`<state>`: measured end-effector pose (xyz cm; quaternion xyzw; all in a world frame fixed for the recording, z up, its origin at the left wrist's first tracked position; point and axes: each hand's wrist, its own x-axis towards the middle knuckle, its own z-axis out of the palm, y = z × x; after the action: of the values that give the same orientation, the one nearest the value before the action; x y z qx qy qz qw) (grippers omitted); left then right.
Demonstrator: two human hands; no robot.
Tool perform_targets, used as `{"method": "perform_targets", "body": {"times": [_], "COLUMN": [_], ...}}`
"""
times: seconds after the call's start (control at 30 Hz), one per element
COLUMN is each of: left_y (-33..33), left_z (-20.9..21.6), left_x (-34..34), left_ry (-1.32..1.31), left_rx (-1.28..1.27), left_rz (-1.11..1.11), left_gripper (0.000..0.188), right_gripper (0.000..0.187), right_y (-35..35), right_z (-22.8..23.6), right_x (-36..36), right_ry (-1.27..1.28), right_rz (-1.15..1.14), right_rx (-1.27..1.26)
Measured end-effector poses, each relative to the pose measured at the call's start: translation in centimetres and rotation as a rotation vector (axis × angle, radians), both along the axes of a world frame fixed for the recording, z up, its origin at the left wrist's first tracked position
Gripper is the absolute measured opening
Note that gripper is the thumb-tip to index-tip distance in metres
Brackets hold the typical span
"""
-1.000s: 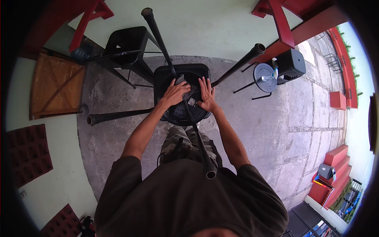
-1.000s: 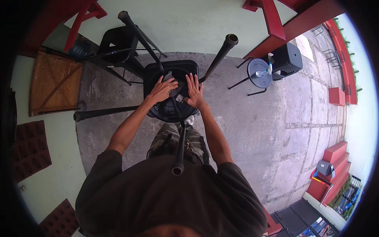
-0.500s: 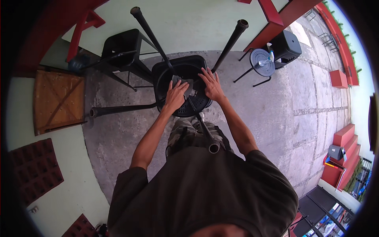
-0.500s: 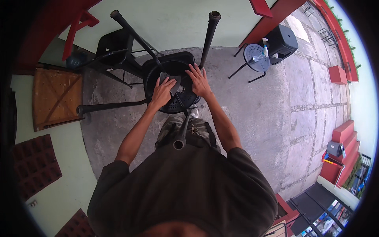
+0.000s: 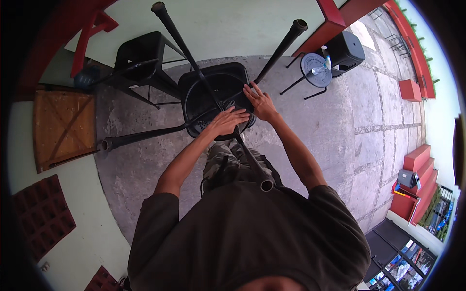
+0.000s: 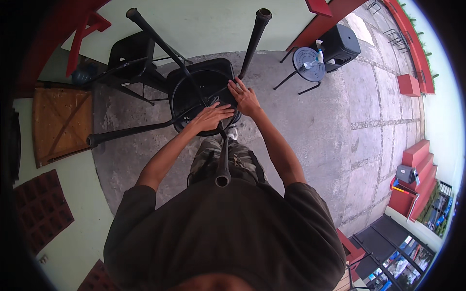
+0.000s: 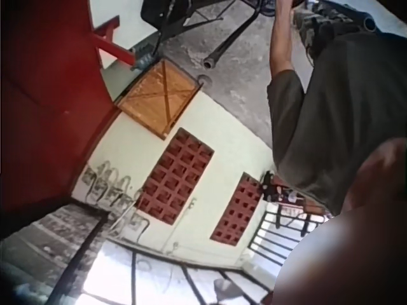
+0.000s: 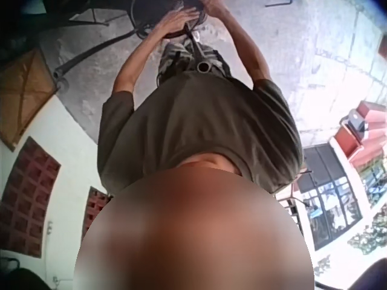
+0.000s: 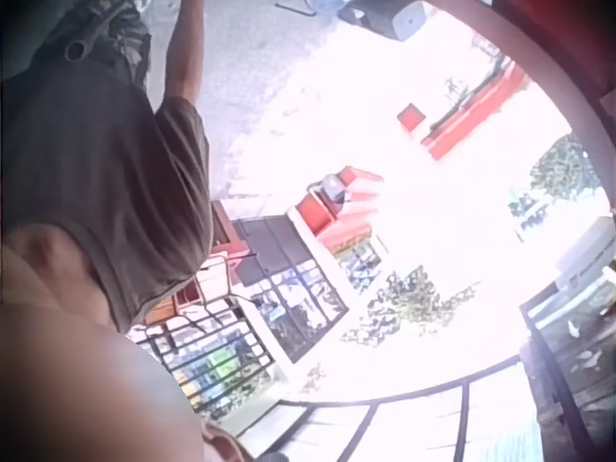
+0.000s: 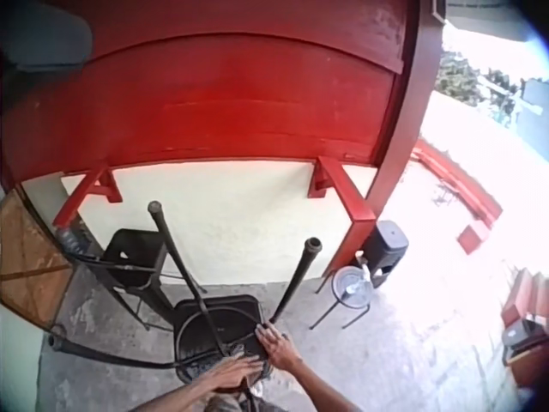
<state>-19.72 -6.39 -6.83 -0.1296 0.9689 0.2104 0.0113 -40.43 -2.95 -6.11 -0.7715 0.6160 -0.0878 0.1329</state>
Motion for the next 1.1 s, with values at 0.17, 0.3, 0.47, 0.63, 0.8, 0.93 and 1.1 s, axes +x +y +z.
{"method": "perform_targets", "body": {"times": [0.17, 0.3, 0.47, 0.63, 0.8, 0.93, 1.1], "left_y": [-0.5, 3.2, 5.1, 3.6, 2.5, 4.8, 6.8], "left_z": [0.0, -1.3, 0.0, -0.6, -1.2, 0.8, 3.1], "left_x": [-3.8, -2.6, 0.5, -2.1, -2.9, 0.3, 3.6], "left_ry": [-0.006, 0.052, -0.107, -0.096, -0.024, -0.121, 0.289], "left_rx": [0.000, -0.147, -0.052, -0.176, -0.170, -0.186, 0.437], "left_rz": [0.164, 0.358, 0.286, 0.403, 0.527, 0.512, 0.743], "left_gripper": [0.061, 0.058, 0.057, 0.059, 0.058, 0.043, 0.031], "right_gripper": [0.069, 0.071, 0.079, 0.079, 0.074, 0.076, 0.077], "right_y": [-0.8, -1.3, -0.4, -0.9, -1.5, -0.8, -0.6], "right_z": [0.1, 0.3, 0.7, -0.3, -1.4, 0.7, -1.0], "right_x": [0.0, 0.1, 0.4, 0.7, 1.1, 2.1, 1.3], "right_ry": [0.094, 0.132, 0.129, 0.082, 0.119, 0.159, -0.052], "right_rz": [-0.012, 0.000, -0.044, -0.067, -0.064, -0.096, -0.129], "right_rx": [0.022, 0.026, 0.039, 0.043, -0.005, 0.100, 0.049]}}
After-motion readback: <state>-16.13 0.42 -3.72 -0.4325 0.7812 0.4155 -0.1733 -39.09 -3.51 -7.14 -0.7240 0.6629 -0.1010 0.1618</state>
